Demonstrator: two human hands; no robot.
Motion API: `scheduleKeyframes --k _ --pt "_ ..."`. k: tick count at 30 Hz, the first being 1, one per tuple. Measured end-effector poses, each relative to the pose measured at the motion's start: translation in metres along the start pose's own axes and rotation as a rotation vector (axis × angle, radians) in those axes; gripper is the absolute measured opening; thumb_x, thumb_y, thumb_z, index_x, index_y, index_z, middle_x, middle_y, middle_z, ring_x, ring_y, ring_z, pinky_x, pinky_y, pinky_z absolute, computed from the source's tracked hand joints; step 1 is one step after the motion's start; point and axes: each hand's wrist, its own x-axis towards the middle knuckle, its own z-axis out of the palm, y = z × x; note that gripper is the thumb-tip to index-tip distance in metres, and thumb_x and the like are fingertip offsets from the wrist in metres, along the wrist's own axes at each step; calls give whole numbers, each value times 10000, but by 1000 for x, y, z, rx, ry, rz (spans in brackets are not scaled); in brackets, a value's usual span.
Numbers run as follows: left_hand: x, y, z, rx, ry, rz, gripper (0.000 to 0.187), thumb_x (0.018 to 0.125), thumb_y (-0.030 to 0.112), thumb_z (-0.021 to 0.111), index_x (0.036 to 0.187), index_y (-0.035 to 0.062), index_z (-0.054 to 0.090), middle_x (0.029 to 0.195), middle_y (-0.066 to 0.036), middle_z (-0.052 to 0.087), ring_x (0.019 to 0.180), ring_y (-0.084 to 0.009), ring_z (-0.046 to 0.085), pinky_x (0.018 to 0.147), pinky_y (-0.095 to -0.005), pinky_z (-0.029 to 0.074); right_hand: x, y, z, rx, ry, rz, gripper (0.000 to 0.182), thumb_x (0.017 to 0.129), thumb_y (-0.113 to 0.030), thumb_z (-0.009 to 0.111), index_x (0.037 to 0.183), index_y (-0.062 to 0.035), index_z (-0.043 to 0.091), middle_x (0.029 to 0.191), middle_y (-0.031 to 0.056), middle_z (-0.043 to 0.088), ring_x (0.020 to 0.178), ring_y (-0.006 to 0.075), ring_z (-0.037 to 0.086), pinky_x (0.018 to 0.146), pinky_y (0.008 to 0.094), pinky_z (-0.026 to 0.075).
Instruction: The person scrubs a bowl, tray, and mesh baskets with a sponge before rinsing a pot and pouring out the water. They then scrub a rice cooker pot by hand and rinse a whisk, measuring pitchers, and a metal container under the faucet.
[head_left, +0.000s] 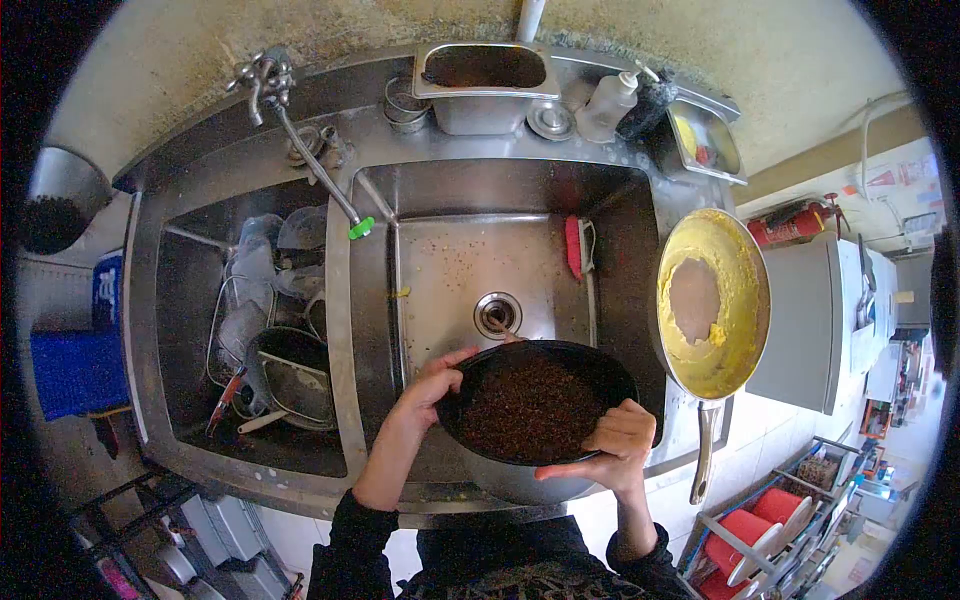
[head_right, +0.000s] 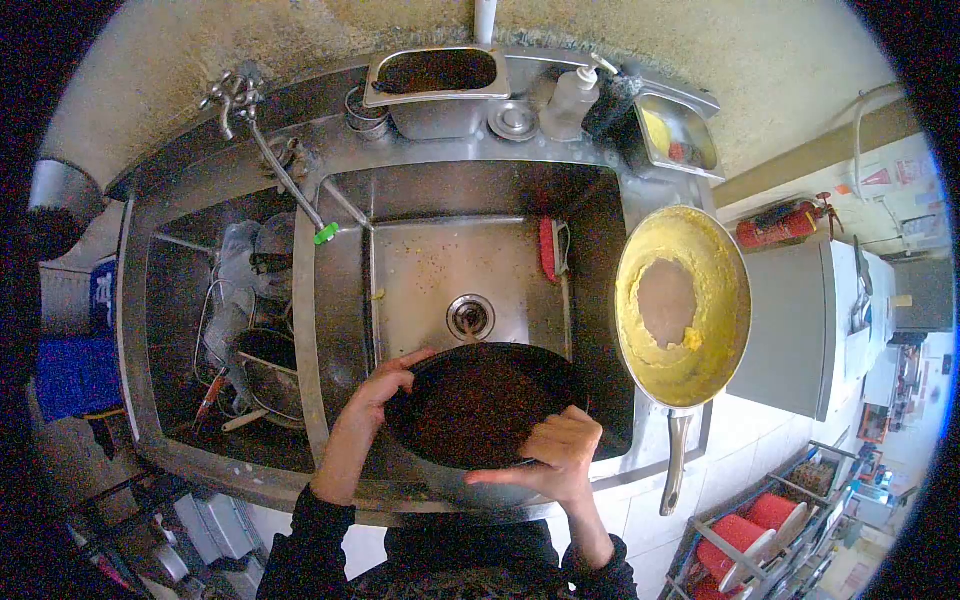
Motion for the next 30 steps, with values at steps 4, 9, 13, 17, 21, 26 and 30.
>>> scheduleKeyframes --k 4,9,13,17,21,26,30 --pt "3 -5 -5 -35 -36 15 736 492 -8 402 1225 43 432 1148 -53 523 956 -165 532 775 -214 433 3 -3 -1 -4 7 -4 589 351 -517 776 379 -160 307 376 -57 279 341 107 299 404 238 206" --pt "1 -6 -5 -153 -42 44 691 526 18 419 1217 37 438 1146 -68 522 935 -183 547 791 -259 446 4 -4 -5 2 -31 12 611 367 -512 775 377 -158 277 374 -54 264 343 109 286 403 243 188" --pt "-5 -5 -3 -332 -41 9 525 680 93 438 1201 28 444 1173 -71 499 997 -180 519 854 -298 422 5 -6 -8 15 -45 25 612 372 -505 776 373 -158 272 371 -52 258 341 109 281 403 245 184" --pt "10 -10 -11 -386 -25 -30 450 824 266 432 1224 61 408 1129 -99 511 961 -213 539 836 -352 436 9 -7 -11 19 -42 14 604 369 -496 779 370 -160 276 370 -52 266 339 108 285 405 247 184" --pt "-7 -13 3 -340 -60 245 421 837 300 425 1182 60 459 1104 -92 538 968 -211 539 842 -350 433 11 -9 -13 4 -41 32 577 364 -490 783 364 -159 310 369 -49 290 338 118 298 405 250 193" --pt "16 -22 -10 -530 -108 44 410 831 328 429 1132 61 512 1068 -84 568 915 -209 566 828 -339 443 17 -13 -18 -33 -59 47 512 312 -466 787 388 -134 405 384 -41 365 351 115 347 426 250 228" --pt "-5 -17 6 -452 -100 155 396 815 341 465 1102 76 531 1009 -71 595 856 -187 585 785 -326 462 19 -13 -19 -37 -80 67 517 315 -460 788 385 -126 400 383 -35 367 355 123 353 426 255 232"
